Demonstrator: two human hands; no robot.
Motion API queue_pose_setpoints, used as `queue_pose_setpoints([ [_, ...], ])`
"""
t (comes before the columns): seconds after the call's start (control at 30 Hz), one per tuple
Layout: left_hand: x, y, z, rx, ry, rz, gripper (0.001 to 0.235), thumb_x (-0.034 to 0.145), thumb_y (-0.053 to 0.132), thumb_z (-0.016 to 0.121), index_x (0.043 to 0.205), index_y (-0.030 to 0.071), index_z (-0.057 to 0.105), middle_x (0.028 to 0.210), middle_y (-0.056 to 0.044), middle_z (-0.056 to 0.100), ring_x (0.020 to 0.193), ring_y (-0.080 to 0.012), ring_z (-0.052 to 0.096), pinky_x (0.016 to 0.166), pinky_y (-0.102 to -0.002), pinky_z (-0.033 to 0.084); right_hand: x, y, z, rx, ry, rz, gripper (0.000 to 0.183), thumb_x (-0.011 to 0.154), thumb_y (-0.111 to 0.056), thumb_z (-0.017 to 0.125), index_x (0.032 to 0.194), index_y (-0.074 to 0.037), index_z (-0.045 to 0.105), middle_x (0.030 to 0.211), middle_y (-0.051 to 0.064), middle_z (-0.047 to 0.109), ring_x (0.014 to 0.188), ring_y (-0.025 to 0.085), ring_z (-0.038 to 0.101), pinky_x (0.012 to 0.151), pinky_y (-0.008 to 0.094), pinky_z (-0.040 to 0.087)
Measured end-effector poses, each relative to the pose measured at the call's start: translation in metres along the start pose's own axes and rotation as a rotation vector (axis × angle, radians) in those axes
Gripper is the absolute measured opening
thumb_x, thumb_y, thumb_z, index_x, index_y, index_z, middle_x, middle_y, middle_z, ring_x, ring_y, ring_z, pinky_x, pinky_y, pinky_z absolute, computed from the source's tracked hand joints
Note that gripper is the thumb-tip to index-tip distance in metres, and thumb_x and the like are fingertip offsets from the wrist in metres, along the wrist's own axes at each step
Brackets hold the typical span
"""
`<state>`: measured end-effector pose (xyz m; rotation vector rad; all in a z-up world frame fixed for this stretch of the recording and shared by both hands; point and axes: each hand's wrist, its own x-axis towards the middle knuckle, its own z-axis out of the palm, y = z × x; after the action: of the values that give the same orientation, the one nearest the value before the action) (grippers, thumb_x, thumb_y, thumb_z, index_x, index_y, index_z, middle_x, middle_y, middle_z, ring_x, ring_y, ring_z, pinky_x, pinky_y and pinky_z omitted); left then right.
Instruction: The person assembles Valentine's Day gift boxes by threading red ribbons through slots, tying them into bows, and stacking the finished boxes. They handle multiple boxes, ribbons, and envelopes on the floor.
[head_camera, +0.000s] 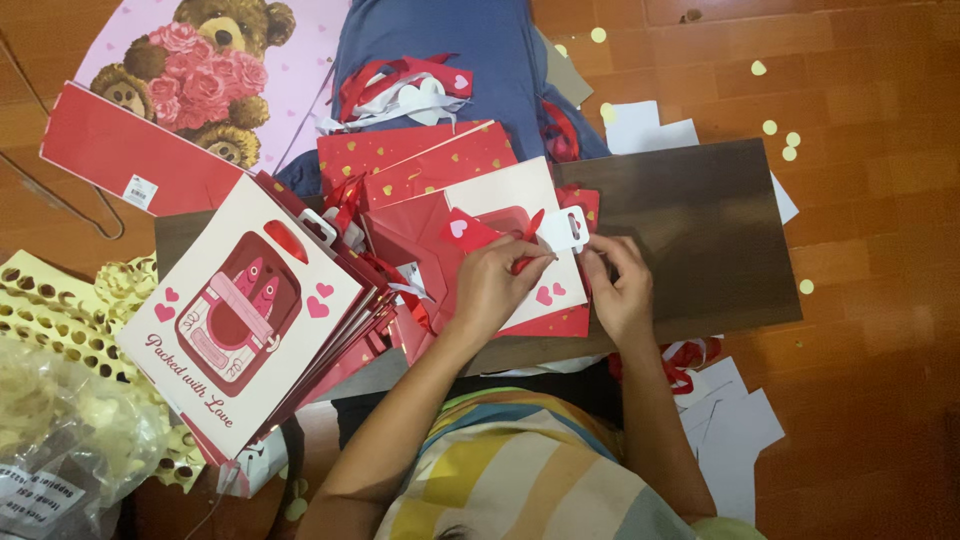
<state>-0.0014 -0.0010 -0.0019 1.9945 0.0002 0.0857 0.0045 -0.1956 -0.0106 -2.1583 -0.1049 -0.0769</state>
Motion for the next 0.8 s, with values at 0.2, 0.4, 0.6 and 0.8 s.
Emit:
queue_pose_setpoints([
  [0.2,-0.003,-0.002,0.006,0.079,0.028,0.053,0.014,0.083,0.023,0.082,0.092,0.013,0.080,0.075,-0.006,0.065,0.061,-0.0244,0.064,0.055,-0.039,0.049,0.001,0.007,0.000,-0.075,-0.123,0.052,0.020,0.091,-0.007,0.068,0.110,-0.004,0.075,0.097,0.010,0.069,0.087,0.023,0.062,0.077,0.034,0.049],
  [0.4,-0.005,-0.004,0.009,0.187,0.054,0.105,0.012,0.083,0.025,0.082,0.090,0.016,0.078,0.077,-0.002,0.062,0.074,-0.0230,0.064,0.061,-0.039,0.051,0.011,0.010,0.001,-0.176,-0.253,-0.174,0.021,0.088,-0.005,0.068,0.108,-0.004,0.075,0.107,0.010,0.068,0.100,0.028,0.060,0.094,0.042,0.043],
  [0.6,0.001,-0.003,0.003,0.047,0.068,0.110,0.022,0.082,0.029,0.084,0.092,0.011,0.077,0.083,-0.003,0.066,0.079,-0.0205,0.066,0.065,-0.035,0.051,0.008,0.018,0.011,-0.207,-0.255,-0.077,0.012,0.092,-0.001,0.060,0.103,0.001,0.064,0.104,0.014,0.062,0.104,0.032,0.056,0.093,0.043,0.044],
  [0.8,0.003,-0.009,-0.001,-0.227,0.122,-0.034,0.014,0.093,0.019,0.075,0.098,0.006,0.077,0.085,-0.005,0.068,0.075,-0.0138,0.065,0.068,-0.029,0.053,-0.005,0.036,0.030,-0.132,-0.057,0.227,0.018,0.110,-0.018,0.045,0.114,-0.003,0.054,0.104,0.011,0.064,0.096,0.023,0.064,0.084,0.040,0.050],
])
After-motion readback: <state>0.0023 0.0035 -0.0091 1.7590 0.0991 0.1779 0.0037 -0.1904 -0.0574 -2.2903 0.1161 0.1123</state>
